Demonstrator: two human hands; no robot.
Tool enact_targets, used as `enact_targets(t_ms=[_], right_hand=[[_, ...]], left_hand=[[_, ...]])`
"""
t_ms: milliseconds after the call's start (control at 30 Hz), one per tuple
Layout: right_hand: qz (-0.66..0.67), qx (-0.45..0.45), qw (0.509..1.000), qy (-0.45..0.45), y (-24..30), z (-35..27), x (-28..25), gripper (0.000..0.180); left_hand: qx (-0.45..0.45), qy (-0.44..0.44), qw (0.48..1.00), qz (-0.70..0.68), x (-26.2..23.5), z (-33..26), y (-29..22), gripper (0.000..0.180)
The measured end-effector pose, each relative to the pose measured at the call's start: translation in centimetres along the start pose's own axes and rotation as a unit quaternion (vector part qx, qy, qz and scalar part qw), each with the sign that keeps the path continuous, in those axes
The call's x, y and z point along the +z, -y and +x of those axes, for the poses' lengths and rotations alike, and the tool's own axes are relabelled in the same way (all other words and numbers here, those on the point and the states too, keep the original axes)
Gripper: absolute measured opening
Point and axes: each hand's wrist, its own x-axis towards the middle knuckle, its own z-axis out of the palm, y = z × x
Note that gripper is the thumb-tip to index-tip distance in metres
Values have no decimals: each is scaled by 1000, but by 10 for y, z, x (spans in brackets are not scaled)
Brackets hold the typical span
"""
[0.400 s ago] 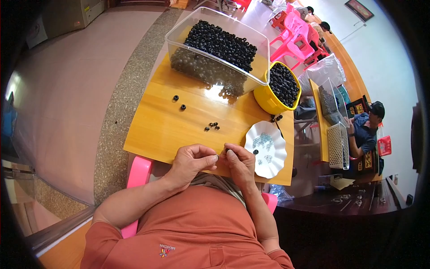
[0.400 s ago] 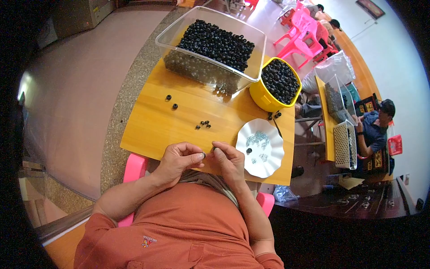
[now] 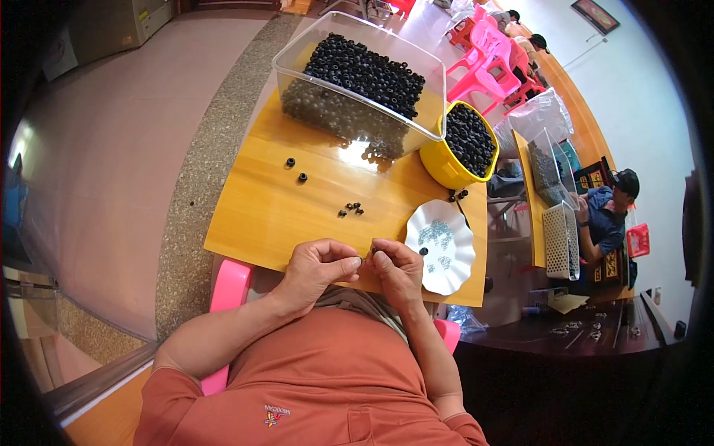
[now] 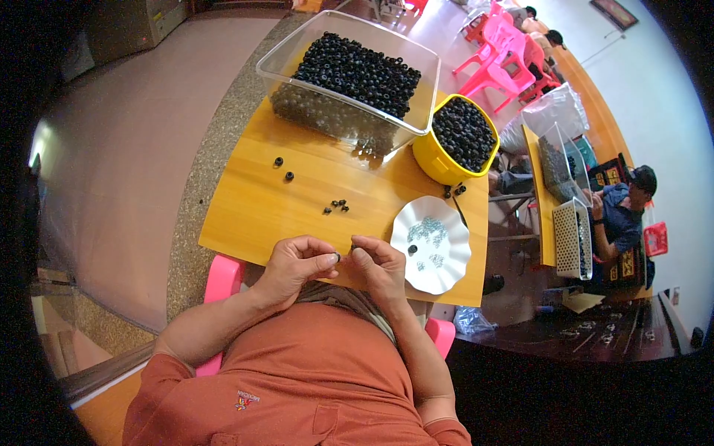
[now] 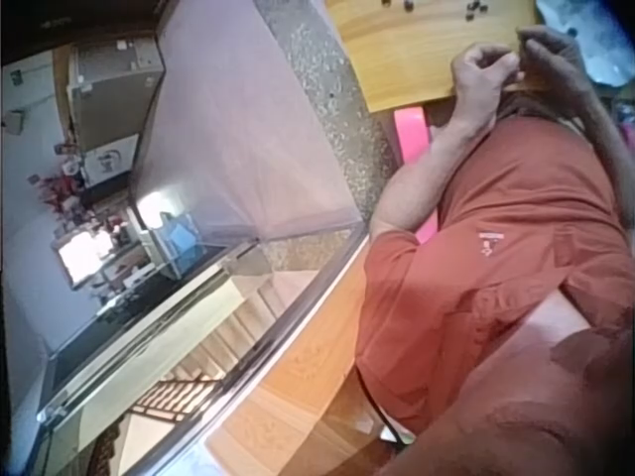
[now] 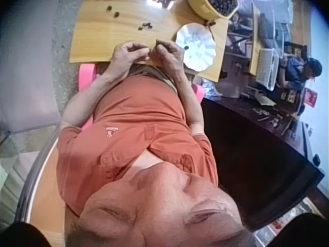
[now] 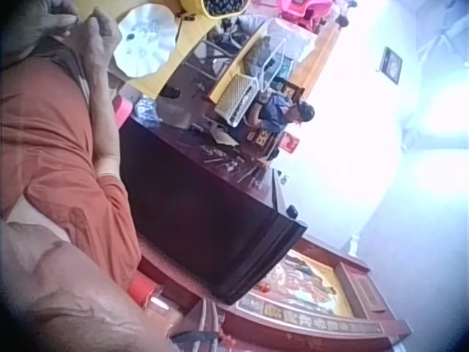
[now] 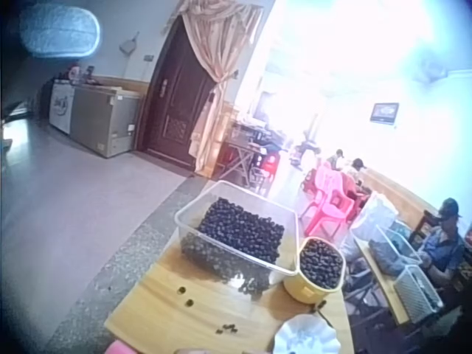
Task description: Assembling small black plastic components by hand at a table.
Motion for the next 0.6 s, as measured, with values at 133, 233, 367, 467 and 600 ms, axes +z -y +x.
enact_targets(t_ms=[133,233,367,467,600], right_hand=[[19,3,1000,8,1,0,1,18],[45,4,999,20,0,0,-1,17],[51,16,998,17,1,0,-2,16],[45,20,999,22,-1,1,-2,16],[40,22,999,14,1,1,0,16]], left_hand=[[1,1,1000,-2,-1,0,2,14],[4,0,1000,-2,0,0,2,15],[-3,-2,1000,0,1,0,1,15],[-2,1,1000,4,-1,1,2,15],[5,-1,1000,7,-1,2,2,13]])
